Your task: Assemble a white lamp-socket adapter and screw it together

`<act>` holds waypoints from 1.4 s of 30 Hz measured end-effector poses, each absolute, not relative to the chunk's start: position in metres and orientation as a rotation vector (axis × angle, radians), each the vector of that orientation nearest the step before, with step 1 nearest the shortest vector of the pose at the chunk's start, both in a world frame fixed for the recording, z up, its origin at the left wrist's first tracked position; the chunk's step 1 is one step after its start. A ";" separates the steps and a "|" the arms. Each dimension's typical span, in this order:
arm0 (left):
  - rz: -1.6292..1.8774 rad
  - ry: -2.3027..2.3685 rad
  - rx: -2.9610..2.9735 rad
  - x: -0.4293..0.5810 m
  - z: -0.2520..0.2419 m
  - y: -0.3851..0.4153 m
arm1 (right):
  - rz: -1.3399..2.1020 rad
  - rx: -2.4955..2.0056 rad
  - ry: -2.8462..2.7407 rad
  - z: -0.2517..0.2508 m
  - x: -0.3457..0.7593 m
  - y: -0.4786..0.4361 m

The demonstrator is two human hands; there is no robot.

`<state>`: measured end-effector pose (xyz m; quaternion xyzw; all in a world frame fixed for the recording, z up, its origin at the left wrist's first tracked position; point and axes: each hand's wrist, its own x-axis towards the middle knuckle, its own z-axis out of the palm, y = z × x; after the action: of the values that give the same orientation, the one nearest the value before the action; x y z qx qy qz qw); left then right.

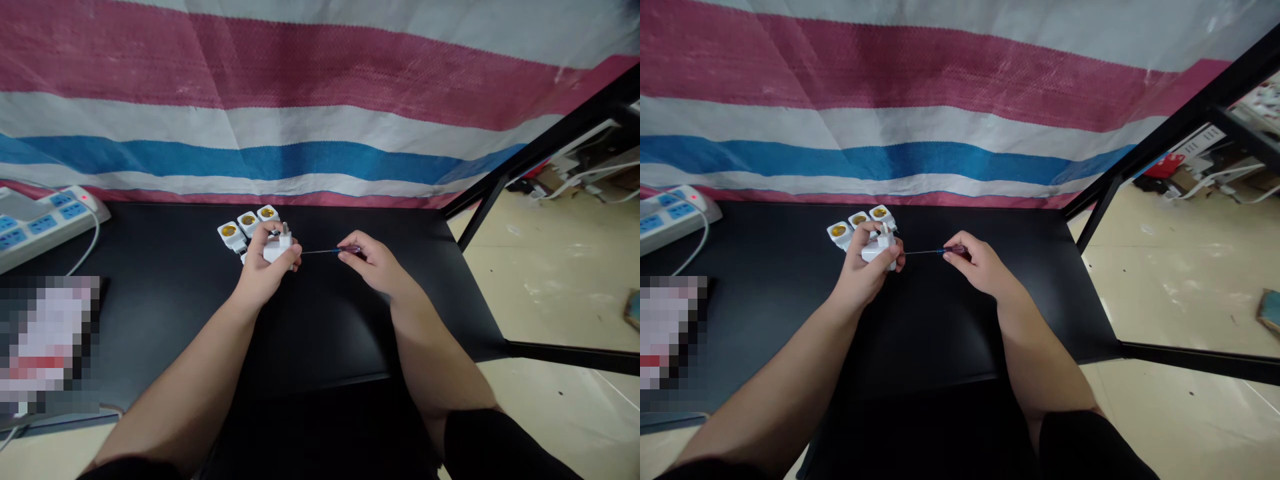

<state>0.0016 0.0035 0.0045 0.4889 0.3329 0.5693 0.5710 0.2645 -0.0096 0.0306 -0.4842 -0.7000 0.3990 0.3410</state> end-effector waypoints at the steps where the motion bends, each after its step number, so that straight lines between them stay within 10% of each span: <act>1: 1.331 0.778 1.146 0.001 0.005 0.004 | 1.055 -1.308 -1.814 0.030 0.264 -0.009; 42: 1.297 0.687 1.030 0.002 0.012 0.003 | 0.937 -1.216 -1.826 0.044 0.264 -0.019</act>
<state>0.0025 0.0032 0.0118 0.4489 0.2993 0.5651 0.6242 0.2636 -0.0193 0.0442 -0.4739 -0.7113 0.3649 0.3692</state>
